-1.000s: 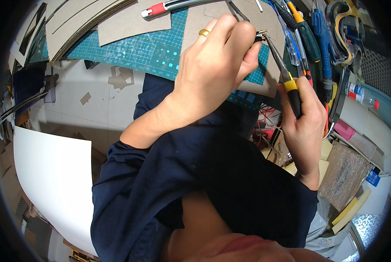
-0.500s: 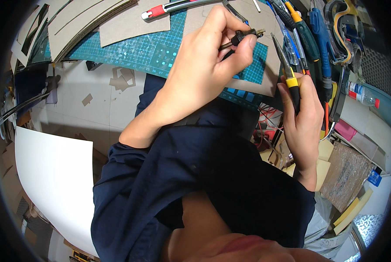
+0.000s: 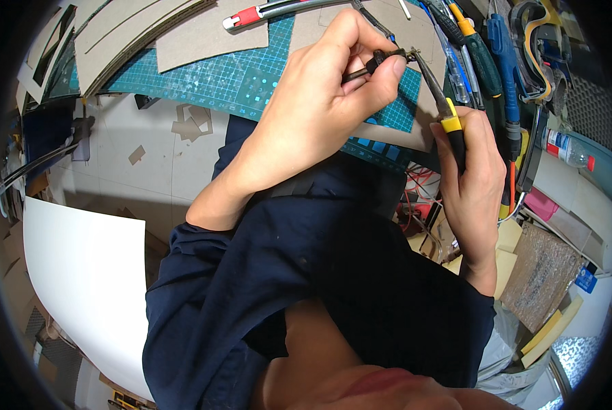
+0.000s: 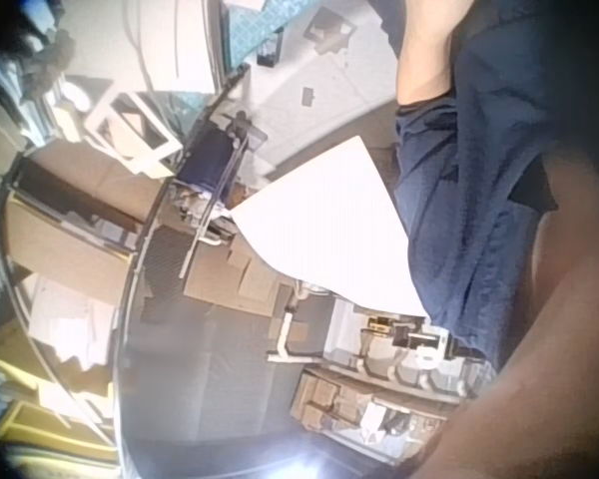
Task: The person uses pliers and a utility knife to adjust and trim a small black electronic component with wires. They repeatedly grip, bend, and cut parts of the component while holding it over a cluttered workbench.
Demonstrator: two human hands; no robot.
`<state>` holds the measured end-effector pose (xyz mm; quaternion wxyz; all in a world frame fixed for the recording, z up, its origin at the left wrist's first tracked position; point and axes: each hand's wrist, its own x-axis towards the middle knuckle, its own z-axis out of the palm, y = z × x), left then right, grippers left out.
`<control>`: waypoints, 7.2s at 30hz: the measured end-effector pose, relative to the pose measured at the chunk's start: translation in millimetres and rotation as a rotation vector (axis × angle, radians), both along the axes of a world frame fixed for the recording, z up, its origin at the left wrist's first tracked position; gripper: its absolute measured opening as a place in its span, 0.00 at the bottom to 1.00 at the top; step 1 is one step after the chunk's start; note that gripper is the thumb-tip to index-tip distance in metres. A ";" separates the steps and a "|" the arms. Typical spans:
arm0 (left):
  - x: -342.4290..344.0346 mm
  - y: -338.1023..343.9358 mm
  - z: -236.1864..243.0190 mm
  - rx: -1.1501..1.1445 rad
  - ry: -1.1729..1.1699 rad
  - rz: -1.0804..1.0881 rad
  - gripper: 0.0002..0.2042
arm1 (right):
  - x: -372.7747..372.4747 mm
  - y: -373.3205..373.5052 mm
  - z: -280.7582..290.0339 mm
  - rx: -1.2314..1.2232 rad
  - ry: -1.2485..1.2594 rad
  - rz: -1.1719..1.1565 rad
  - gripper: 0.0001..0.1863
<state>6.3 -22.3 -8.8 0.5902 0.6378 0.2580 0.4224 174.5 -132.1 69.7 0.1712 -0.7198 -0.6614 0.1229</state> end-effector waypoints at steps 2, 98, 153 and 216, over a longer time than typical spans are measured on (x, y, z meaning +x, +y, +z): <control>-0.2 0.2 -0.8 0.003 -0.001 -0.001 0.07 | 1.2 0.7 -0.6 0.012 -0.017 0.014 0.12; -10.9 -15.3 10.7 0.707 0.255 0.368 0.18 | -16.3 40.1 -5.6 0.161 0.942 -0.102 0.18; 11.1 -13.7 7.6 0.347 0.030 0.184 0.18 | -0.7 -19.4 -17.1 0.188 0.128 -0.187 0.10; 18.3 -10.7 1.3 0.561 0.170 0.387 0.16 | -1.6 -6.5 10.6 -0.069 0.148 -0.148 0.09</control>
